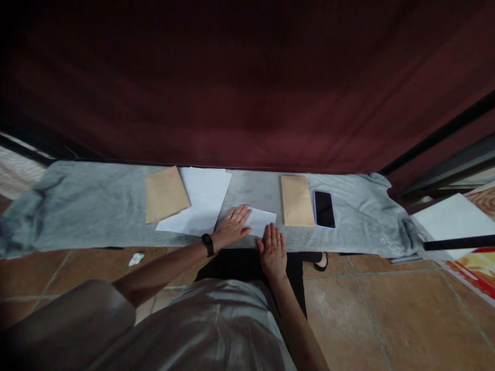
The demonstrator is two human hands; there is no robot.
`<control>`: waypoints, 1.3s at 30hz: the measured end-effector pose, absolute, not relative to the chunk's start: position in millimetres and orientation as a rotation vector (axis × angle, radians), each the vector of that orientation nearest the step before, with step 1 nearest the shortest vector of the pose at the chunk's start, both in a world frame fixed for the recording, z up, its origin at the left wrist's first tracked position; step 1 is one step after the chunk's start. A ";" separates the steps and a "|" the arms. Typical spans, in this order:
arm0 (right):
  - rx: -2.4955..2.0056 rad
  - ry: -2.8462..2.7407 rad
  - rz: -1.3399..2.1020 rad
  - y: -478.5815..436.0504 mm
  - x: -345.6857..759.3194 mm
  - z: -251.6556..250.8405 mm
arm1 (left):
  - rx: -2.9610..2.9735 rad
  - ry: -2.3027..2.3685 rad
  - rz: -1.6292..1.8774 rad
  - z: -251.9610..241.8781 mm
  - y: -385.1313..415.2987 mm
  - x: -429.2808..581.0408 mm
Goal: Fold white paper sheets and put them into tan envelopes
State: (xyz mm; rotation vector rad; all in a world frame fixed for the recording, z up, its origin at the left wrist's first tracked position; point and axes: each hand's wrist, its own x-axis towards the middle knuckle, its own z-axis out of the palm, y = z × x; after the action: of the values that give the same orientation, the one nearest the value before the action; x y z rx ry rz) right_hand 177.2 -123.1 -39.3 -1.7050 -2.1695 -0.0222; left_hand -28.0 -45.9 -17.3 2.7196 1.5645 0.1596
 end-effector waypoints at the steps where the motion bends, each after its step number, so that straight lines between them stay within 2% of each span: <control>1: -1.710 -2.166 -0.029 -123.5 180.0 -38.9 | 2.714 1.568 0.165 -17.4 -46.3 -28.3; 9: -1.735 -2.178 -0.063 -125.6 187.9 -40.6 | 2.689 1.638 0.228 -19.9 -49.5 -23.2; 18: -1.736 -2.180 -0.061 -125.1 188.1 -38.2 | 2.771 1.318 0.301 -24.7 -55.0 15.7; 39: -1.760 -2.105 -0.045 -121.7 187.2 -40.5 | 2.732 1.423 0.272 -24.2 -54.8 -1.3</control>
State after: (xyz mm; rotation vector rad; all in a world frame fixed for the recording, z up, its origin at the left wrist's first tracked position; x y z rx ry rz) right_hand 187.2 -121.7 -40.5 -1.7596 -2.1048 -0.0450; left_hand -1.3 -54.8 -24.2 2.7320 1.4230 0.2723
